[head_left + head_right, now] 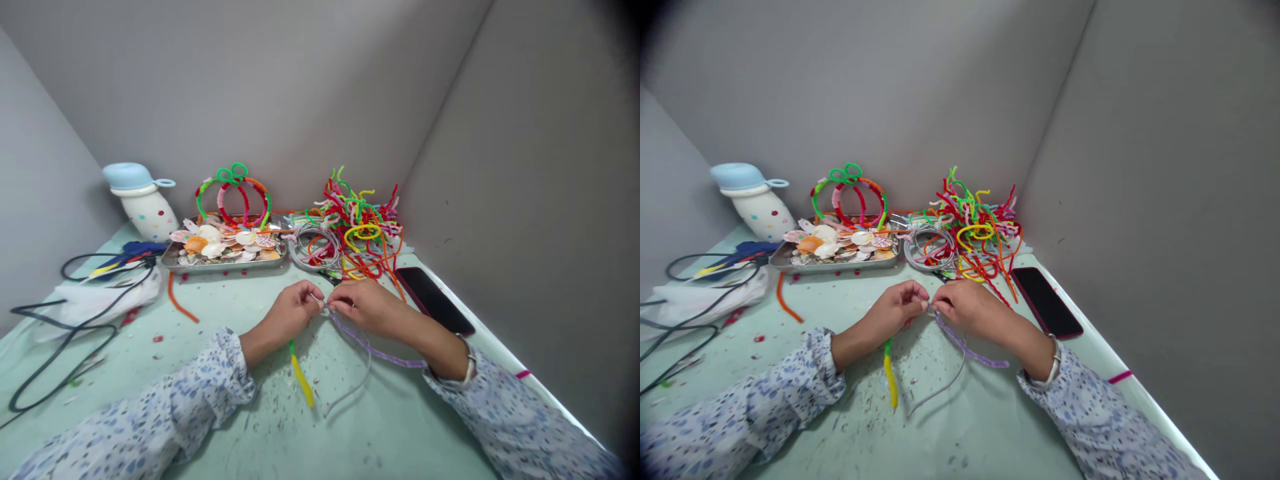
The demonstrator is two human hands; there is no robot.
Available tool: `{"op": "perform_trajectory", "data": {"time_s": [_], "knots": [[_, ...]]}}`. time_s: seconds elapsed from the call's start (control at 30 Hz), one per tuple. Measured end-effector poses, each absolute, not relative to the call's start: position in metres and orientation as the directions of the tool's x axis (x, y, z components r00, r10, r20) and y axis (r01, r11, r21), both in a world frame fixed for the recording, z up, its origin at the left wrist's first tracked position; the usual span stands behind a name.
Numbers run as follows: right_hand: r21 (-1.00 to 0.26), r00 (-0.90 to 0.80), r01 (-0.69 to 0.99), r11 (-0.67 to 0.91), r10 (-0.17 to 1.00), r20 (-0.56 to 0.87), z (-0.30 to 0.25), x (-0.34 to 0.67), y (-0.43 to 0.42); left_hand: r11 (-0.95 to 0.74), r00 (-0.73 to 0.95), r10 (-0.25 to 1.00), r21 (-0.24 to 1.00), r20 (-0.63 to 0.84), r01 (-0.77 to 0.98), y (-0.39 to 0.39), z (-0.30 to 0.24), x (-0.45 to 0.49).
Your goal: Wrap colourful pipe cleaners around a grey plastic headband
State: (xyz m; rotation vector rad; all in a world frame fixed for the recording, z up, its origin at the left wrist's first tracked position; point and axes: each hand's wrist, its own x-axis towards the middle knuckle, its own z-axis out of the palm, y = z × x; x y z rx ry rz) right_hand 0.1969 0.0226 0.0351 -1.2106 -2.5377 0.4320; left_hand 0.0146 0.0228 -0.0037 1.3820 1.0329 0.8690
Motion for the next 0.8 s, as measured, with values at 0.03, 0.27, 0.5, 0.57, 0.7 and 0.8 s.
{"op": "perform_trajectory", "data": {"time_s": [0.03, 0.27, 0.5, 0.57, 0.7, 0.8], "knots": [[-0.39, -0.604, 0.695, 0.604, 0.785, 0.139, 0.035, 0.197, 0.023, 0.031, 0.341, 0.938, 0.994, -0.064, 0.1, 0.023, -0.004, 0.015], [-0.309, -0.616, 0.713, 0.629, 0.773, 0.152, 0.033, 0.194, 0.021, 0.034, 0.339, 0.939, 0.996, -0.061, 0.084, 0.022, -0.006, 0.014], [-0.208, -0.593, 0.767, 0.607, 0.794, 0.132, 0.037, 0.188, 0.016, 0.007, 0.348, 0.936, 0.995, -0.041, 0.099, 0.023, -0.008, 0.012], [-0.15, -0.572, 0.798, 0.584, 0.812, 0.115, 0.038, 0.185, 0.013, 0.013, 0.347, 0.937, 0.995, -0.047, 0.099, 0.023, -0.009, 0.012], [-0.024, -0.557, 0.826, 0.564, 0.821, 0.124, 0.036, 0.181, 0.007, 0.031, 0.346, 0.936, 0.995, -0.061, 0.092, 0.024, -0.009, 0.012], [-0.056, -0.567, 0.813, 0.579, 0.81, 0.147, 0.034, 0.183, 0.007, 0.038, 0.341, 0.938, 0.995, -0.066, 0.09, 0.024, -0.009, 0.013]]}}
